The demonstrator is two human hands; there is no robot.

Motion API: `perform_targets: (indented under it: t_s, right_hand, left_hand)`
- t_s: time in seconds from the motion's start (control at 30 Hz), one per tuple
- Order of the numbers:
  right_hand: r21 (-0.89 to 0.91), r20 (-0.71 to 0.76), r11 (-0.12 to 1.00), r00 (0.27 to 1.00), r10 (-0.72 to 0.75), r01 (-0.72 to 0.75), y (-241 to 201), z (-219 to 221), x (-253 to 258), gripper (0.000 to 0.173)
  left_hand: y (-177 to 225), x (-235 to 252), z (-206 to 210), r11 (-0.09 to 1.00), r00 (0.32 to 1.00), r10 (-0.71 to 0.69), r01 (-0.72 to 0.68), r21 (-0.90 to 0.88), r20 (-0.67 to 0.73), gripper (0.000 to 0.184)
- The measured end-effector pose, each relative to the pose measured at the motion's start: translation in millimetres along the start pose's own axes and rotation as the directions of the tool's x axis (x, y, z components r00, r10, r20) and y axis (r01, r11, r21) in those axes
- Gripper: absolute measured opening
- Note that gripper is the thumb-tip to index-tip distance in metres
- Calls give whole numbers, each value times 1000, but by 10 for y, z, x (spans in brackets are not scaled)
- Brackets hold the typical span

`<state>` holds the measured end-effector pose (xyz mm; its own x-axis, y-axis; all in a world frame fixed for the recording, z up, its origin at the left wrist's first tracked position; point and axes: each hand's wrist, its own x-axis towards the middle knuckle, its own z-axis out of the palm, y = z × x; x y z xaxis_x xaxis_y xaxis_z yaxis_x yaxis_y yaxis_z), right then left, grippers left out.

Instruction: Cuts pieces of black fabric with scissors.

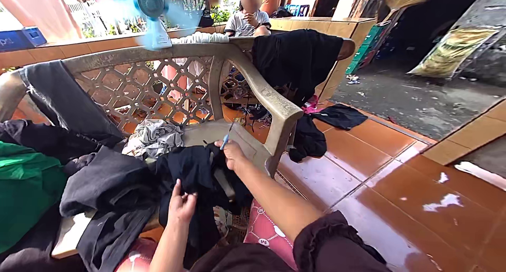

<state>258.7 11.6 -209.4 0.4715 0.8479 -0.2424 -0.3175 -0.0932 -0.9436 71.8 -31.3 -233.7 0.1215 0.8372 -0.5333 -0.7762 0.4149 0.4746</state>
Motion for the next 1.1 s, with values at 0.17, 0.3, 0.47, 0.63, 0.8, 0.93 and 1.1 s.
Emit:
perform_targets:
  t_s: [0.17, 0.3, 0.47, 0.63, 0.8, 0.93, 1.1]
  right_hand:
    - [35, -87, 994, 990, 109, -106, 409, -331, -109, 16]
    - [6, -118, 1000, 993, 30, -29, 397, -489, -172, 13]
    - [6, -124, 1000, 992, -3, 3, 385, -567, -244, 15]
    - [20, -159, 1000, 987, -11, 15, 398, -610, -235, 14]
    - [49, -191, 998, 981, -27, 37, 374, -619, -247, 13]
    - [-8, -148, 997, 986, -82, 81, 333, -652, -266, 14]
    - [-173, -75, 963, 972, -221, 205, 241, -734, -392, 39]
  left_hand:
    - [-186, -23, -295, 934, 913, -353, 333, 127, 205, 40]
    - [-196, 34, -320, 890, 828, -456, 427, 161, 326, 39]
    - [-250, 70, -366, 872, 778, -488, 451, 190, 395, 31]
    - [-153, -8, -284, 931, 885, -320, 228, 286, 338, 26]
    - [-171, -30, -201, 972, 947, -155, 95, 216, 282, 16]
    - [-198, -73, -102, 970, 969, -213, 194, 148, 127, 17]
    - [-186, -96, -80, 941, 924, -335, 338, 17, 185, 29]
